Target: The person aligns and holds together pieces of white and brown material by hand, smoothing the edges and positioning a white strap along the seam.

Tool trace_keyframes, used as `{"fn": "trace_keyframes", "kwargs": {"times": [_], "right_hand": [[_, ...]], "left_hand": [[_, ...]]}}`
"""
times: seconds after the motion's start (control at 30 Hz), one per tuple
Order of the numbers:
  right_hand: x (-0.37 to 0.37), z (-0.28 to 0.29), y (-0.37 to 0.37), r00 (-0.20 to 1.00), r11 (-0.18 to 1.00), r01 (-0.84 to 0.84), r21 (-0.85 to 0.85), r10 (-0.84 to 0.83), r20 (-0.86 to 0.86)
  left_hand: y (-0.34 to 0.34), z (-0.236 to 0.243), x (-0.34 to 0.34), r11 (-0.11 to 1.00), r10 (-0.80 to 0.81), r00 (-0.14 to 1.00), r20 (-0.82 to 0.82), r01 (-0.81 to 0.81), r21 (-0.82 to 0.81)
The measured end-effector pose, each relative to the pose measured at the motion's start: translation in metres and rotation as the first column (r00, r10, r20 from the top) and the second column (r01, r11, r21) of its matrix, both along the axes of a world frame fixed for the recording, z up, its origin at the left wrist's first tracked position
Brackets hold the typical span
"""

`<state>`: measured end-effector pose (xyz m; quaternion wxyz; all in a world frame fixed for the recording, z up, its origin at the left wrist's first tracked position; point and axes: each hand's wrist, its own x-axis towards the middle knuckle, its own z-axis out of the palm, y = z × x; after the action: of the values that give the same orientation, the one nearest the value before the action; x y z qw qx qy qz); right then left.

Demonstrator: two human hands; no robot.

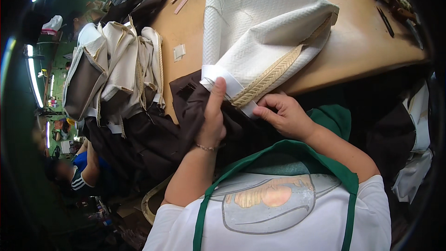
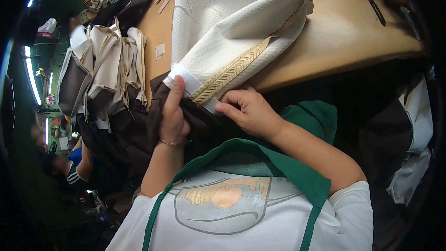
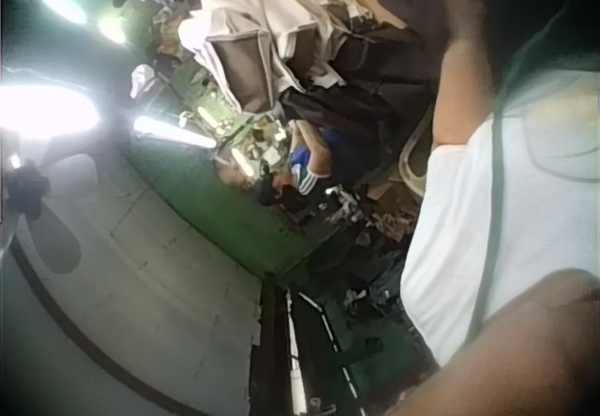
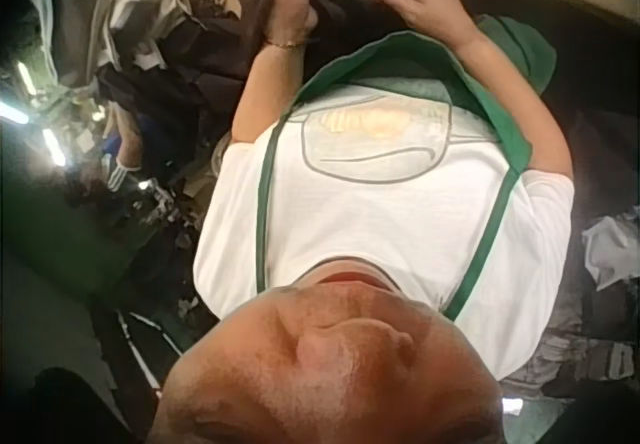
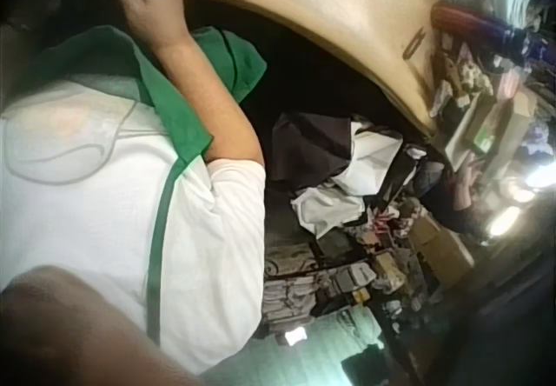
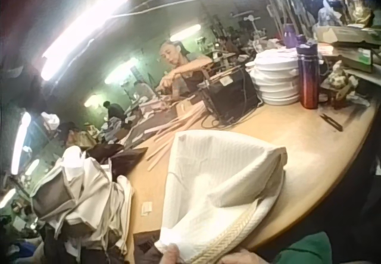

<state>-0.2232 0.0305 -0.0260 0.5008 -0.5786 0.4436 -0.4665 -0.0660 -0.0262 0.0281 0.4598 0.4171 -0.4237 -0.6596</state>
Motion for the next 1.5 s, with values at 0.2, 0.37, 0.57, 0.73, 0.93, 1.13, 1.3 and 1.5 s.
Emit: {"fn": "trace_keyframes", "kwargs": {"times": [0.2,0.37,0.57,0.73,0.93,1.13,1.3,1.5], "right_hand": [[-0.006,-0.007,0.012,0.984,0.980,0.044,-0.192,-0.076,-0.162],[-0.005,-0.001,0.008,0.986,0.988,0.041,-0.147,-0.064,-0.154],[-0.002,-0.005,0.005,0.981,0.979,0.081,-0.188,-0.112,-0.159],[-0.002,-0.005,0.007,0.969,0.982,0.054,-0.182,-0.096,-0.227],[-0.003,-0.003,0.008,0.964,0.970,0.062,-0.236,-0.119,-0.237],[-0.019,0.015,0.008,0.874,0.887,0.163,-0.431,-0.333,-0.354],[-0.020,0.036,-0.014,0.840,0.789,0.158,-0.594,-0.423,-0.339],[-0.007,0.027,-0.030,0.828,0.821,0.052,-0.568,-0.354,-0.436]], "left_hand": [[-0.015,-0.004,-0.001,0.989,0.100,0.988,-0.116,-0.086,0.120],[-0.015,-0.003,0.004,0.984,0.012,0.995,-0.097,0.006,0.179],[0.004,-0.005,0.009,0.943,-0.325,0.885,0.334,0.330,0.043],[0.009,-0.003,-0.001,0.978,-0.153,0.842,0.518,0.204,-0.042],[0.004,-0.018,0.000,0.945,-0.012,0.733,0.680,0.231,-0.233],[0.009,-0.017,0.018,0.957,-0.274,0.891,0.362,0.290,0.011],[0.016,-0.005,0.014,0.973,-0.230,0.943,0.241,0.220,0.065],[0.015,-0.018,0.015,0.947,-0.101,0.809,0.579,0.257,-0.195]]}}
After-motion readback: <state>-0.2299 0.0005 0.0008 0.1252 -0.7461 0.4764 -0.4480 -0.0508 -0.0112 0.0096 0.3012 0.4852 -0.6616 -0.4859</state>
